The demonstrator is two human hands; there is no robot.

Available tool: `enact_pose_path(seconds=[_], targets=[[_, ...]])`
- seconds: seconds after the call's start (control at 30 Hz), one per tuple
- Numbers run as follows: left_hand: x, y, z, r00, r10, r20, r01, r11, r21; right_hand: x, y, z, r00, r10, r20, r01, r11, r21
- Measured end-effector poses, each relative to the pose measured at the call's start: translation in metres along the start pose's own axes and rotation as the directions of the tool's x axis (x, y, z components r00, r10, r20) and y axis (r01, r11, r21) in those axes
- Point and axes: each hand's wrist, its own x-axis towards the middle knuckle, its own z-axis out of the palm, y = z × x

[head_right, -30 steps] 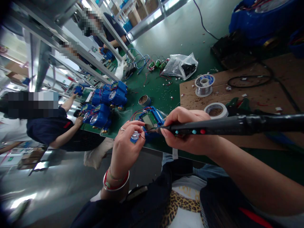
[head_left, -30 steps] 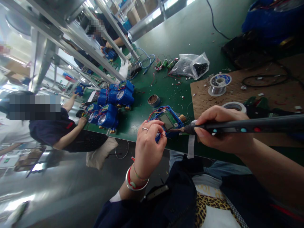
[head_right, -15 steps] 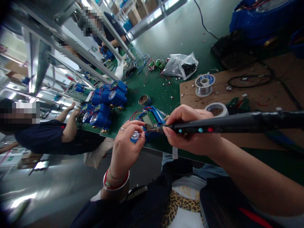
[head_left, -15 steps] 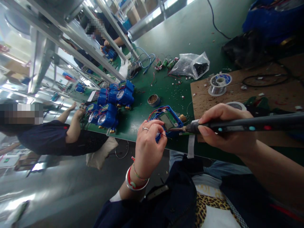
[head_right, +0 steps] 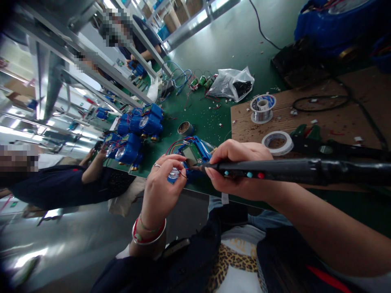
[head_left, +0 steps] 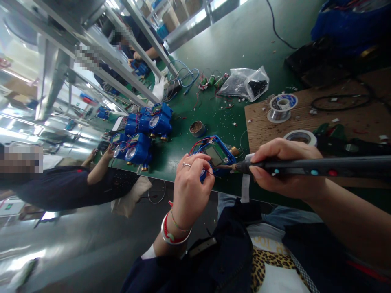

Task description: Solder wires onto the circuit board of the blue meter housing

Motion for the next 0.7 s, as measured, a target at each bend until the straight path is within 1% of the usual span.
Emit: enact_pose_path(seconds=[0.17,0.27,0.37,0.63,0.7], targets=[[0.001,0.0,0.0,1.0,0.006,0.001,-0.006,1.0,-0.001,0.001,-0.001,0.001,1.0,-0.013,0.007,0.013,1.0,-0.006],[0.001,0.0,0.0,1.0,0.003,0.007,-0.003,1.0,-0.007,0.001,-0.001,0.001,1.0,-0.029,-0.003,0.029,1.0,-0.004],[0.0,-0.001,0.0,1.0,0.0,0.008,0.0,1.0,-0.011,-0.001,0.001,0.001,1.0,-0.02,-0.02,0.02,1.0,0.015],[0.0,-0.001,0.0,1.0,0.006,0.003,-0.006,1.0,-0.016,-0.011,0.008,0.0,0.981,0.101,-0.165,-0.083,0.99,0.113],[0.0,-0.001,0.0,1.0,0.006,0.004,-0.006,1.0,-0.015,-0.013,0.008,0.0,0.975,0.114,-0.192,-0.089,0.987,0.135]])
